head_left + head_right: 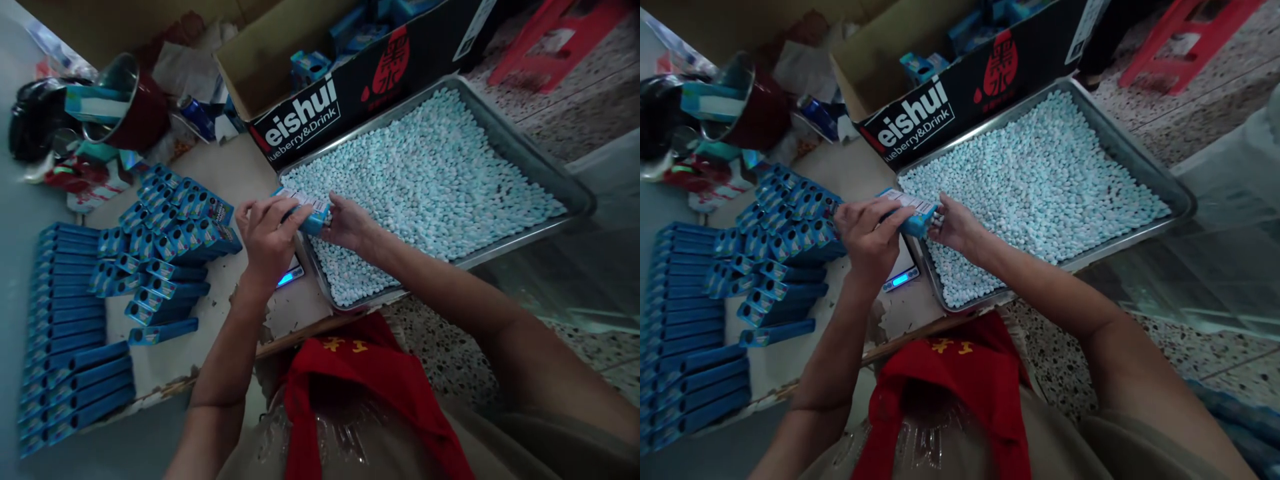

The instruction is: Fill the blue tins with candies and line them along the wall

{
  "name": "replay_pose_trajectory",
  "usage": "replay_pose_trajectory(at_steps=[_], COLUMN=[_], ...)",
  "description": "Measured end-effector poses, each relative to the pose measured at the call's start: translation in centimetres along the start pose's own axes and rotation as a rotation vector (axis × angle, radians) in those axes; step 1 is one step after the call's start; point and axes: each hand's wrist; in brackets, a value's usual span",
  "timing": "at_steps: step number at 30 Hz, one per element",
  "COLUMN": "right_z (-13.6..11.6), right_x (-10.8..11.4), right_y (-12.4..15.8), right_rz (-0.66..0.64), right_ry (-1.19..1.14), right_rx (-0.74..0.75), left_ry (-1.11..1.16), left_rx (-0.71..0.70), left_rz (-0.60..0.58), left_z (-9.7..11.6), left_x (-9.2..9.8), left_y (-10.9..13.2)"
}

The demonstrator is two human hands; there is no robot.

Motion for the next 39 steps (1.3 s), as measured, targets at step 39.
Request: replay_pose_trajectory(at_steps=[39], right_z=[-2.2], right_x=[0.9], right_y=[4.8], right_rz=[0.41], right_ry=[0.688], right_rx=[0.227], left_ry=[0.332], left_rx=[0.758], left_rz=[0.555], left_z=[2.2], left_x=[9.2], left_y=[18.8])
Point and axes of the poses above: each hand's wrist, its own y-axis away from the middle knuckle, its own x-axis out of the back of the hand, z = x × y, and after that the axes turned 12 degrees about -x, right-handed
